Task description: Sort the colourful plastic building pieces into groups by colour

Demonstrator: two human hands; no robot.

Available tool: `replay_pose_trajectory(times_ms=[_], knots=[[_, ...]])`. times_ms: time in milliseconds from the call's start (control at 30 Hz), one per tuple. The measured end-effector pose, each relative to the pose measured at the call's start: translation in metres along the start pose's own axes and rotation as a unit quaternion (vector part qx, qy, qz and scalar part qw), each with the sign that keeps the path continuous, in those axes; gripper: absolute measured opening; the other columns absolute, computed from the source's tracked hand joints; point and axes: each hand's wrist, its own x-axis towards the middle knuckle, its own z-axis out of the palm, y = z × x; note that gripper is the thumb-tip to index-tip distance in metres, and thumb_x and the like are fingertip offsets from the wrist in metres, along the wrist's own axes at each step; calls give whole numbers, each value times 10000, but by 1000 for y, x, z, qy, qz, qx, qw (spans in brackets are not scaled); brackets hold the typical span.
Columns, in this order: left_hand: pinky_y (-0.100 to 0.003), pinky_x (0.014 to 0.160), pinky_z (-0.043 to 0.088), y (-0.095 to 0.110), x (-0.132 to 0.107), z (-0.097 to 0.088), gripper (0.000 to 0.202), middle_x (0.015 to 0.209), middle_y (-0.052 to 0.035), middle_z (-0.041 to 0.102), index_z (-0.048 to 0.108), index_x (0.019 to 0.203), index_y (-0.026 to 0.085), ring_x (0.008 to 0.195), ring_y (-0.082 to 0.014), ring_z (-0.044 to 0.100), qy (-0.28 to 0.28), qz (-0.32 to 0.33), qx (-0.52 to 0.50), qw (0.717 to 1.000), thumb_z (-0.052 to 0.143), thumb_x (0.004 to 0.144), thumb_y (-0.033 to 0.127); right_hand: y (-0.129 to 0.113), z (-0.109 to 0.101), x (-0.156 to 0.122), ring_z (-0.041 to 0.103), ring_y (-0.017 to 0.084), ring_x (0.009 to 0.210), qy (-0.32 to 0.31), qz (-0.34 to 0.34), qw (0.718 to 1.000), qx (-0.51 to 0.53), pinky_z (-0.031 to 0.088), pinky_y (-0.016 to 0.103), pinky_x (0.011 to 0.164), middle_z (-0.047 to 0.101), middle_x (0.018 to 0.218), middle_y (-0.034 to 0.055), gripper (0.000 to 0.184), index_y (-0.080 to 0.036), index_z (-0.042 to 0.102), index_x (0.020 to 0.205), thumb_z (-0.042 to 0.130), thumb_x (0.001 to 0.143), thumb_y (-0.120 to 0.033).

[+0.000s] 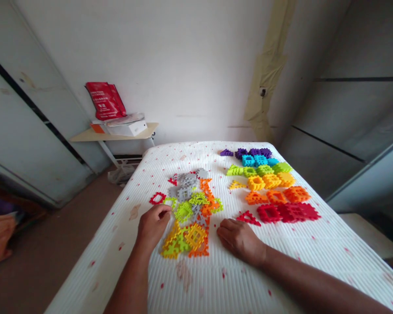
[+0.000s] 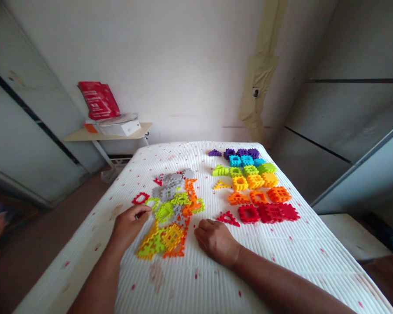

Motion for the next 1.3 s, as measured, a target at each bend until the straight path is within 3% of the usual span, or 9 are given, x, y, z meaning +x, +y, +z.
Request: replay_pose_trajectory(times_ms=[300, 900, 1300], knots=[[-278, 757, 465, -5, 2, 6, 235, 804, -5, 701, 670, 777, 210, 752, -178, 625, 49, -17, -27, 998, 495, 673, 329, 2, 3, 1, 438, 112, 616, 14, 2, 1000, -2, 303, 251, 581, 534, 718, 21, 237, -166, 513, 711, 391, 913, -145], [-303, 801, 466, -15, 8, 16, 252, 853, -21, 710, 666, 797, 220, 825, -192, 642, 62, -15, 1, 998, 451, 671, 258, -2, -3, 4, 432, 119, 601, 20, -1, 1000, -14, 299, 279, 557, 535, 707, 17, 244, -176, 507, 697, 389, 909, -146], [-295, 798, 478, -16, 7, 19, 237, 868, -19, 691, 664, 782, 232, 844, -181, 623, 79, 45, 3, 996, 444, 695, 222, -2, -3, 5, 451, 141, 610, 25, 1, 1000, -8, 325, 295, 563, 549, 712, 29, 234, -198, 497, 690, 399, 892, -133]])
